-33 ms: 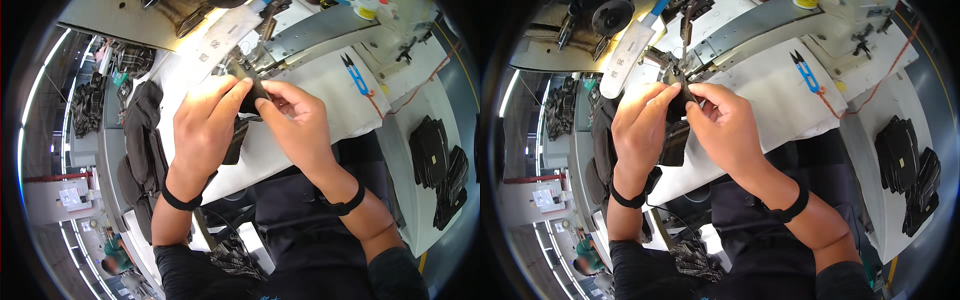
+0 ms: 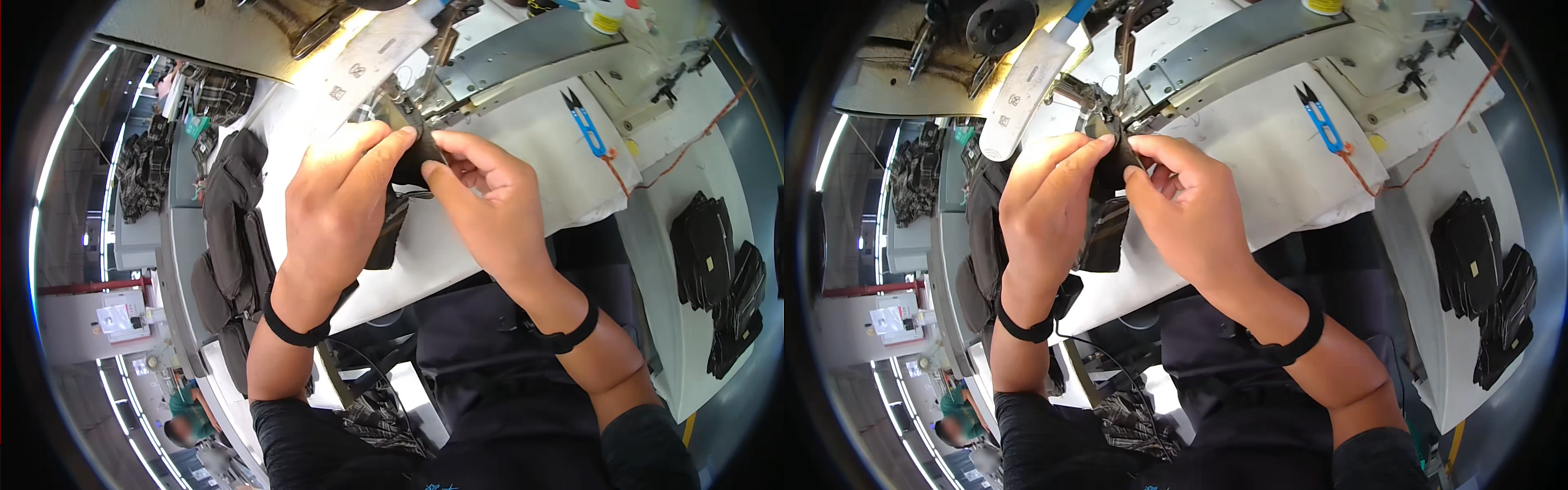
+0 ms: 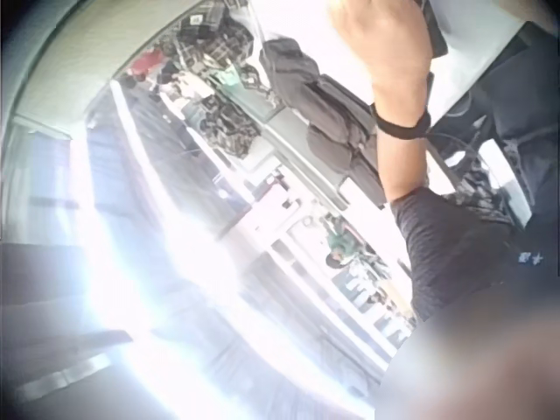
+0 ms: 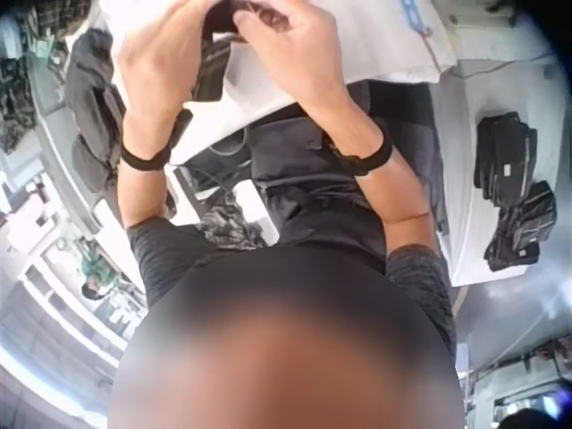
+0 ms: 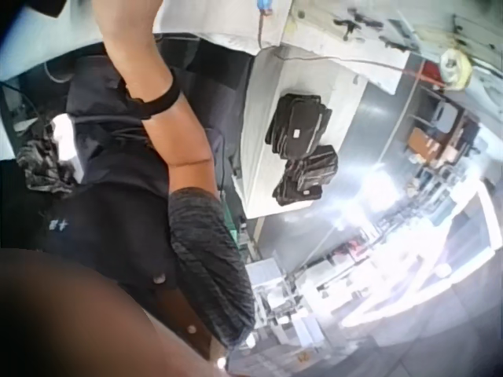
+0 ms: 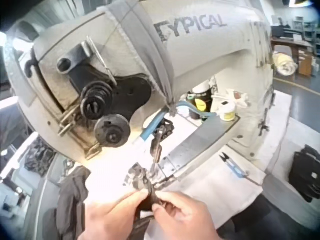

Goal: Sewing a small plaid bag using an industrial sewing machine, including threading and bobbin preparation.

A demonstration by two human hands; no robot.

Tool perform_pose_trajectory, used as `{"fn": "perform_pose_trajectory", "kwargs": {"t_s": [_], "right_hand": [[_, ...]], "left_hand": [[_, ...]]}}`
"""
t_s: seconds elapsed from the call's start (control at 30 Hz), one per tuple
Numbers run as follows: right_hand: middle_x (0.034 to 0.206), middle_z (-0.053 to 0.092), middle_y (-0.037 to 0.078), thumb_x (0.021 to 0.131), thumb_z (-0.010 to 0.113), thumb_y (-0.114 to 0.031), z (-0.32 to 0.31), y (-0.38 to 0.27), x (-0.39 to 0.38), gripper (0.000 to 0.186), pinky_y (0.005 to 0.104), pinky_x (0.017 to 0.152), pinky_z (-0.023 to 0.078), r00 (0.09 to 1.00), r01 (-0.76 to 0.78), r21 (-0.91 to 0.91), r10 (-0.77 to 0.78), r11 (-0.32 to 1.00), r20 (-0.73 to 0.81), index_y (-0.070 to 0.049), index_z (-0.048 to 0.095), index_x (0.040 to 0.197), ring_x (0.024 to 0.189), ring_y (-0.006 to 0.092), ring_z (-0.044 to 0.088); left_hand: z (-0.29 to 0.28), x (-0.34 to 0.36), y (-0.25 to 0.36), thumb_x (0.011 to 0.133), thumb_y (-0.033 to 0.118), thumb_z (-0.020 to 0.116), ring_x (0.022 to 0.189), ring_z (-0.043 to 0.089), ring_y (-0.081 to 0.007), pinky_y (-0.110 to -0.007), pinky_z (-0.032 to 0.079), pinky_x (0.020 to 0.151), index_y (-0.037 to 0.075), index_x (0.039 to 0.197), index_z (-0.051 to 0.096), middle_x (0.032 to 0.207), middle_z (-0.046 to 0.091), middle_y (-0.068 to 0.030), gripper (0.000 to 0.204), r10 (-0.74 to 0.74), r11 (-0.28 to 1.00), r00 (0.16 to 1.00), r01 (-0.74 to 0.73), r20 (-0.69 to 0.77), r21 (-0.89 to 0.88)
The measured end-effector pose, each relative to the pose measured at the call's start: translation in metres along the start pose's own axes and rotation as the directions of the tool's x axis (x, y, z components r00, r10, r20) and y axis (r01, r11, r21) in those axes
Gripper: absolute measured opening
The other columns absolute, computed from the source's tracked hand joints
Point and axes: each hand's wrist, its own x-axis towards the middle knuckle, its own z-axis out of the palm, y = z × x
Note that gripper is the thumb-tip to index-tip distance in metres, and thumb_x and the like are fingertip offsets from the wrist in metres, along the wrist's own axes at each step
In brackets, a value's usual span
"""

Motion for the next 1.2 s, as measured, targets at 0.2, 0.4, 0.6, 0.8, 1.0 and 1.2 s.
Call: {"fn": "perform_pose_trajectory", "kwargs": {"t_s": [0.2,0.4,0.6,0.8,1.0,1.2], "right_hand": [[0.096,0.072,0.005,0.092,0.071,0.001,-0.006,0.006,0.003,0.027,0.0251,0.073,0.051,0.996,0.085,-0.046,-0.084,0.995,0.023,0.004,0.071,0.118,0.079,0.0086,0.06],[0.1,0.075,0.008,0.092,0.073,-0.001,-0.006,0.009,0.005,0.026,0.0257,0.079,0.053,0.999,0.032,0.035,-0.032,0.999,0.004,0.004,0.072,0.117,0.084,0.0096,0.064],[0.094,0.076,0.007,0.092,0.074,-0.003,-0.005,0.004,0.008,0.023,0.0258,0.077,0.054,1.0,0.023,0.028,-0.022,0.999,-0.013,0.005,0.073,0.113,0.083,0.009,0.065],[0.091,0.075,0.006,0.092,0.075,-0.005,-0.006,-0.001,0.009,0.023,0.0255,0.076,0.053,1.0,-0.001,-0.011,0.001,1.0,0.005,0.007,0.073,0.111,0.082,0.0084,0.065],[0.092,0.075,0.007,0.092,0.074,-0.004,-0.007,0.002,0.01,0.022,0.0261,0.077,0.054,1.0,-0.003,0.038,0.003,0.999,0.004,0.007,0.073,0.11,0.082,0.0089,0.066],[0.092,0.075,0.008,0.093,0.072,-0.003,-0.008,0.0,0.01,0.019,0.0264,0.078,0.054,0.999,0.049,0.018,-0.049,0.999,0.017,0.006,0.073,0.11,0.083,0.0101,0.066]], "left_hand": [[0.0,0.003,0.003,0.074,-0.008,0.071,0.084,0.067,-0.0291,-0.038,0.052,0.075,0.005,0.11,0.074,0.1,0.069,-0.0074,0.039,-0.078,0.993,0.994,0.085,0.082,-0.081],[-0.001,0.008,0.009,0.084,-0.011,0.072,0.084,0.069,-0.0302,-0.034,0.055,0.075,0.0,0.108,0.075,0.098,0.071,-0.0149,0.026,-0.107,0.991,0.993,0.111,0.05,-0.079],[-0.003,0.014,0.013,0.089,-0.006,0.071,0.081,0.069,-0.0309,-0.033,0.055,0.075,0.001,0.108,0.076,0.093,0.072,-0.0138,0.021,-0.192,0.976,0.972,0.203,0.131,-0.076],[0.001,0.015,0.017,0.087,-0.002,0.068,0.079,0.066,-0.0331,-0.04,0.052,0.07,0.002,0.102,0.074,0.086,0.069,-0.0102,0.016,-0.216,0.97,0.976,0.219,0.04,-0.101],[0.013,0.008,0.028,0.087,-0.002,0.07,0.081,0.067,-0.0331,-0.039,0.053,0.072,0.003,0.101,0.073,0.091,0.071,-0.0112,0.015,-0.286,0.956,0.957,0.283,-0.043,-0.076],[0.01,0.009,0.035,0.087,-0.002,0.072,0.086,0.073,-0.0249,-0.035,0.058,0.079,0.006,0.106,0.077,0.1,0.075,-0.0107,0.021,-0.353,0.934,0.933,0.356,-0.077,0.03]]}}
